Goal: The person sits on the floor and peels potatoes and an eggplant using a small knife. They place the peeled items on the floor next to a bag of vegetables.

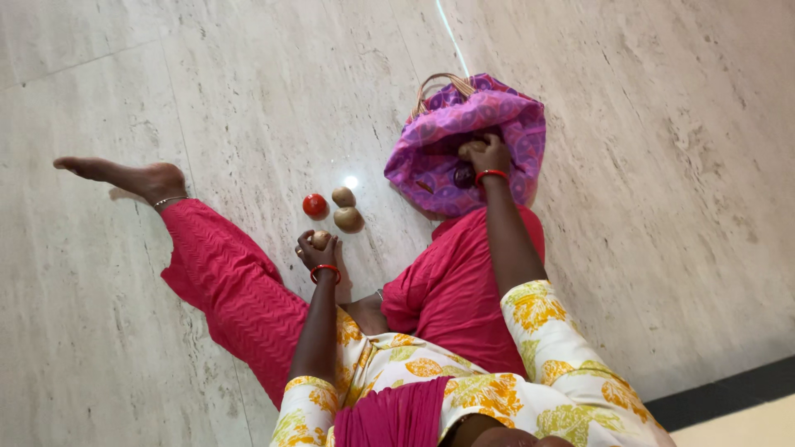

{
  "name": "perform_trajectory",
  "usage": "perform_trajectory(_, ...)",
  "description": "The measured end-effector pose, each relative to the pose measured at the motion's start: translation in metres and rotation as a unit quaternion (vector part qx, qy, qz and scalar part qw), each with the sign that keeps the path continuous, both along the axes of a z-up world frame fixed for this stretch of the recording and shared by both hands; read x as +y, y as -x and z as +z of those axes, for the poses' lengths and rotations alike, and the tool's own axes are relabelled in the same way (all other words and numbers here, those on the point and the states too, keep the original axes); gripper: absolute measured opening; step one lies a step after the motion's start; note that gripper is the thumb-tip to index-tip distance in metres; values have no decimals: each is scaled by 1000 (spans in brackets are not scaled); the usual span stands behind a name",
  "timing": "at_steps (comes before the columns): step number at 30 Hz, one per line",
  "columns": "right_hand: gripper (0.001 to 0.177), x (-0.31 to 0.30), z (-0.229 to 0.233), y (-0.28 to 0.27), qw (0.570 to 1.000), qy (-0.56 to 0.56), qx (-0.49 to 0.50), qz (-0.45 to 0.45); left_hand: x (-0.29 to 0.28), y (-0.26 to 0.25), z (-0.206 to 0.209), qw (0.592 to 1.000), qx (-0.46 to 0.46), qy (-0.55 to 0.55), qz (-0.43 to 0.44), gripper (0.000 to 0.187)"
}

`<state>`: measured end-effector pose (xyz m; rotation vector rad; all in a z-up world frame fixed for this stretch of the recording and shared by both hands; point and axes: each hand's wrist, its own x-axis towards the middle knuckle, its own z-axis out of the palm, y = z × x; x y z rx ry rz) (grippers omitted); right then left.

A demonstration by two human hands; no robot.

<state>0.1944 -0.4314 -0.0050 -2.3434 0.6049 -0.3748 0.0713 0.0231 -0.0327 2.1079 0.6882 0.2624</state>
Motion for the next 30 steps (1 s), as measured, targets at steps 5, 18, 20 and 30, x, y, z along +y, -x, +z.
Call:
perform_trajectory(5,90,9,17,4,993,24,114,-2,-6,-1,15,1000,-6,14,12,67)
perform_trajectory(18,98,55,65,6,950,196,239,34,0,8,32,998,-35,-26,-52,84)
perform_trajectory(20,98,61,67,10,967,158,188,63,0,9,35,996,-47,-45,-64,84)
perform_trajectory(30,97,99,62,33,964,70,174,189,7,4,39,998,6,-20,-58,71)
